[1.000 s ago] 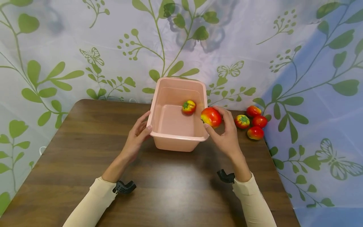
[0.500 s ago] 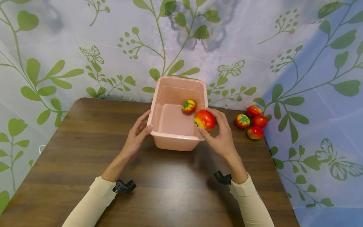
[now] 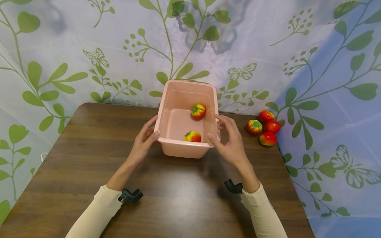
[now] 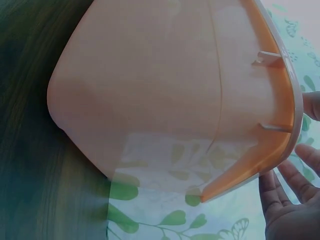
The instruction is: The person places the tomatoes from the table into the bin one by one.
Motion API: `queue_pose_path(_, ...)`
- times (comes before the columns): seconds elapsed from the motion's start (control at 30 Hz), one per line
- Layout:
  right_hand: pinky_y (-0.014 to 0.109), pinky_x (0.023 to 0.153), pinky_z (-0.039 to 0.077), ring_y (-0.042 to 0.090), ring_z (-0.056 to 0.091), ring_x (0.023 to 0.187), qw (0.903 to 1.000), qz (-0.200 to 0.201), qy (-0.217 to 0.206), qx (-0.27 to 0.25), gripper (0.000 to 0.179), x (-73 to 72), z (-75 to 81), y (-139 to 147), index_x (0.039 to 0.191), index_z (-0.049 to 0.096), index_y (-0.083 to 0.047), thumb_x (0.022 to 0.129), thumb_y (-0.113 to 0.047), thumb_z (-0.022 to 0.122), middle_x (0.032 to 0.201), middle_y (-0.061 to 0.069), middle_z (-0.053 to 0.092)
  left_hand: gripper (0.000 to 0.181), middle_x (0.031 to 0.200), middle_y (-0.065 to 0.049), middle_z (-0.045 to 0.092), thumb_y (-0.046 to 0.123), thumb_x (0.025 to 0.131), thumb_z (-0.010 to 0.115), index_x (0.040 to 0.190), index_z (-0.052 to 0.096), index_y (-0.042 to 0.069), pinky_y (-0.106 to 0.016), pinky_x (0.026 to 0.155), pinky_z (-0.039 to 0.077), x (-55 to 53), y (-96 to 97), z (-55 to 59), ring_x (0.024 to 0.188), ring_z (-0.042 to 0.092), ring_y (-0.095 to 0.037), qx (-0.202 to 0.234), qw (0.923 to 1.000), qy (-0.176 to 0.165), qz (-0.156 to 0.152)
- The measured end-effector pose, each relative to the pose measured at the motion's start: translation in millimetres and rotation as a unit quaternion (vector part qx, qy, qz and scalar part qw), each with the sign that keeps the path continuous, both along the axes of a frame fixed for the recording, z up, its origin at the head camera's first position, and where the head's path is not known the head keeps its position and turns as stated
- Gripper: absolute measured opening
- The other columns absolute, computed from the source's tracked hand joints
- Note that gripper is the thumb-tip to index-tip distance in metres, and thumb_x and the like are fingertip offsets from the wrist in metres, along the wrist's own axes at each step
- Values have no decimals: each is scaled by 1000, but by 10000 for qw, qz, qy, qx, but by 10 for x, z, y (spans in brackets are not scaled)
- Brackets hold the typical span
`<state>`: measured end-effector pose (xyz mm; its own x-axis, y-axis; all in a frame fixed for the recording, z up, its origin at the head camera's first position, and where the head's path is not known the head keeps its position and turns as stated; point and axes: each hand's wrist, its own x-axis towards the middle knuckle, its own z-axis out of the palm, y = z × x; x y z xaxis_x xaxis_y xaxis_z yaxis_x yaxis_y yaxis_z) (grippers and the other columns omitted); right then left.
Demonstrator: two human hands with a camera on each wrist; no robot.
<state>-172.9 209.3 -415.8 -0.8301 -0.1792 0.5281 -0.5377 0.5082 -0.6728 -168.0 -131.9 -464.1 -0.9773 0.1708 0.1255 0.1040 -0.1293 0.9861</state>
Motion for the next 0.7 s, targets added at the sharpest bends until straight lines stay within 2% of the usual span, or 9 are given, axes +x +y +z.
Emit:
queue_pose_path(0.1,40,111,56,23,62,127,9999,-55,-82,25,73,4,-3,4,154,56,-31,90,-17,87,152,1,58,60,164,-27,47,18,112,55,168,37,32,-27,106,59,-7,1,-9,136,61,-14,-11,10000,-13,-3)
queue_pose_path(0.3,27,111,52,24,62,126,10000,-37,-35,-45,72,1,-17,14,153,58,-29,89,-15,87,151,2,59,60,167,-21,46,20,112,55,168,36,33,-27,108,58,-13,7,4,141,57,-20,-87,9999,-68,-6)
queue_pose_path(0.5,30,111,53,25,63,127,10000,-12,40,-74,66,-7,-28,20,150,61,-19,89,-13,87,153,3,58,60,168,-15,46,23,113,55,168,36,34,-26,107,58,-7,10,13,146,54,-28,-190,9997,-125,26)
queue_pose_path(0.7,23,111,52,25,62,130,9998,36,117,-138,61,-17,-35,33,146,64,-10,89,-12,87,152,4,59,60,168,-22,44,21,113,55,169,36,33,-26,107,58,-5,13,1,142,56,-20,-103,9999,-115,23)
